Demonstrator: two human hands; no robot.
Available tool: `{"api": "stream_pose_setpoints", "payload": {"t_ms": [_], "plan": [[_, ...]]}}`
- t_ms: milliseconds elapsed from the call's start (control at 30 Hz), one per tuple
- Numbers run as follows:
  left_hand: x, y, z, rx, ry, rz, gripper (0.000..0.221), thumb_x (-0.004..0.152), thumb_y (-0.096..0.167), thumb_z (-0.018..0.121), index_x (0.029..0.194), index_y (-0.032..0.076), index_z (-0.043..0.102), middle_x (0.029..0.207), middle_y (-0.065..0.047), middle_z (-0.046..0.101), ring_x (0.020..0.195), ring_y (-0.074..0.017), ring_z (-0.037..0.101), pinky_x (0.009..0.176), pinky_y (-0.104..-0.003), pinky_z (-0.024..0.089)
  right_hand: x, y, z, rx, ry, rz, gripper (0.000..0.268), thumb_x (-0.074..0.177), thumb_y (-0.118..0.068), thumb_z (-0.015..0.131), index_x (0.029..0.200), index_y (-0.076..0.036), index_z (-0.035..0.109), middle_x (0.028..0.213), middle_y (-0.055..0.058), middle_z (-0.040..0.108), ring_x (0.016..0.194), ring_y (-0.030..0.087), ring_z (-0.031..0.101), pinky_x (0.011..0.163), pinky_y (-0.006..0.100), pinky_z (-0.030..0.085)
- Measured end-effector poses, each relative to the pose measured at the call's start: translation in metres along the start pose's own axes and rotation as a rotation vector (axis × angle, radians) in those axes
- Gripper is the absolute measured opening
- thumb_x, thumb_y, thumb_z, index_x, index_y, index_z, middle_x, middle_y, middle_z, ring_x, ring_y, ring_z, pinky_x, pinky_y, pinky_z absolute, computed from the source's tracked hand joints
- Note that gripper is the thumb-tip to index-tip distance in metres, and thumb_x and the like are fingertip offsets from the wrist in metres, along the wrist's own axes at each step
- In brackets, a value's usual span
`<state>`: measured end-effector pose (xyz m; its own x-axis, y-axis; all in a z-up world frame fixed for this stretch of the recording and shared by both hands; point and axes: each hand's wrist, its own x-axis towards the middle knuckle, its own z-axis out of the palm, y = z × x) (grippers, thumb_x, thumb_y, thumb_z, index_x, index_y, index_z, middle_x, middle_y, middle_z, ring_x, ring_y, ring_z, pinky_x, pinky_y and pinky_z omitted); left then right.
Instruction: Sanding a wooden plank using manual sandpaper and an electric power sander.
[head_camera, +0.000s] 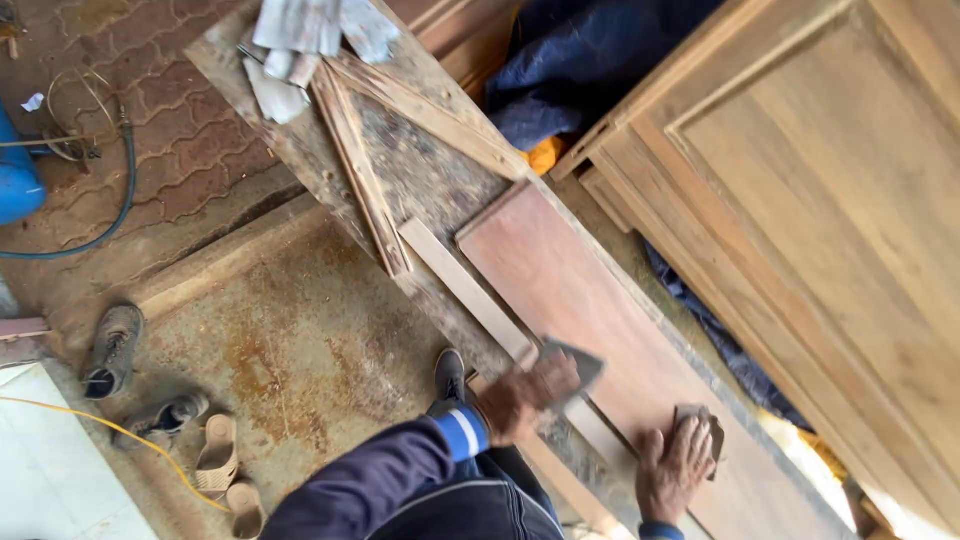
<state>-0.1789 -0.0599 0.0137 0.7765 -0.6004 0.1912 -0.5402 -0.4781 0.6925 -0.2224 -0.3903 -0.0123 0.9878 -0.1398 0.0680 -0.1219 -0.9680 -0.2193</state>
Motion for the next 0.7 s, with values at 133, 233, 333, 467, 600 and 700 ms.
{"api": "stream_pose_setpoints", "payload": {"t_ms": [133, 233, 333, 467, 600, 700], "plan": [[0.007, -0.009, -0.087, 0.065, 0.373, -0.25, 0.082, 0.094, 0.002, 0.059, 0.167, 0.021, 0.025, 0.174, -0.005, 0.027, 0.16, -0.0264, 0.031, 0.131, -0.064, 0.019, -0.009, -0.08, 0.006, 0.101, -0.02, -0.006, 0.082, 0.097, -0.047, 0.054, 0.161, -0.002, 0.03, 0.167, 0.026, 0.027, 0.156, 0.044, 0.021, 0.125, 0.06, 0.011], [0.003, -0.061, -0.093, 0.205, 0.539, -0.299, 0.08, 0.096, -0.005, 0.052, 0.168, 0.016, 0.024, 0.175, -0.01, 0.027, 0.162, -0.0308, 0.032, 0.135, -0.061, 0.022, -0.013, -0.129, 0.0, 0.138, -0.076, -0.185, 0.085, 0.095, -0.051, 0.057, 0.161, -0.005, 0.03, 0.166, 0.023, 0.028, 0.156, 0.04, 0.021, 0.126, 0.058, 0.01], [0.015, -0.08, -0.121, 0.372, 0.47, -0.349, 0.077, 0.095, 0.0, 0.055, 0.165, 0.011, 0.026, 0.172, -0.017, 0.027, 0.161, -0.0365, 0.027, 0.133, -0.06, 0.019, -0.024, -0.13, -0.001, 0.112, -0.132, -0.207, 0.083, 0.096, -0.052, 0.057, 0.16, -0.006, 0.031, 0.167, 0.018, 0.03, 0.157, 0.036, 0.023, 0.127, 0.057, 0.011], [0.049, -0.112, -0.123, 0.415, 0.219, -0.271, 0.076, 0.093, 0.02, 0.063, 0.161, 0.005, 0.03, 0.168, -0.023, 0.028, 0.157, -0.0403, 0.023, 0.128, -0.059, 0.017, -0.049, -0.084, -0.013, 0.052, -0.017, 0.089, 0.081, 0.096, -0.053, 0.052, 0.161, -0.009, 0.031, 0.166, 0.015, 0.031, 0.157, 0.033, 0.024, 0.128, 0.054, 0.013], [0.061, -0.148, -0.116, 0.414, -0.048, -0.04, 0.073, 0.096, 0.038, 0.064, 0.158, 0.013, 0.035, 0.165, -0.02, 0.03, 0.152, -0.0381, 0.026, 0.122, -0.06, 0.018, -0.062, -0.083, 0.013, 0.04, 0.056, 0.479, 0.078, 0.103, -0.045, 0.051, 0.165, -0.003, 0.028, 0.172, 0.022, 0.026, 0.159, 0.038, 0.02, 0.126, 0.058, 0.01], [0.077, -0.163, -0.132, 0.458, -0.144, 0.088, 0.075, 0.094, 0.04, 0.065, 0.157, 0.014, 0.036, 0.165, -0.018, 0.031, 0.152, -0.037, 0.029, 0.123, -0.062, 0.018, -0.026, -0.159, 0.026, -0.074, 0.146, 0.602, 0.087, 0.097, -0.046, 0.059, 0.163, 0.002, 0.028, 0.166, 0.029, 0.025, 0.154, 0.042, 0.021, 0.122, 0.06, 0.009]]}}
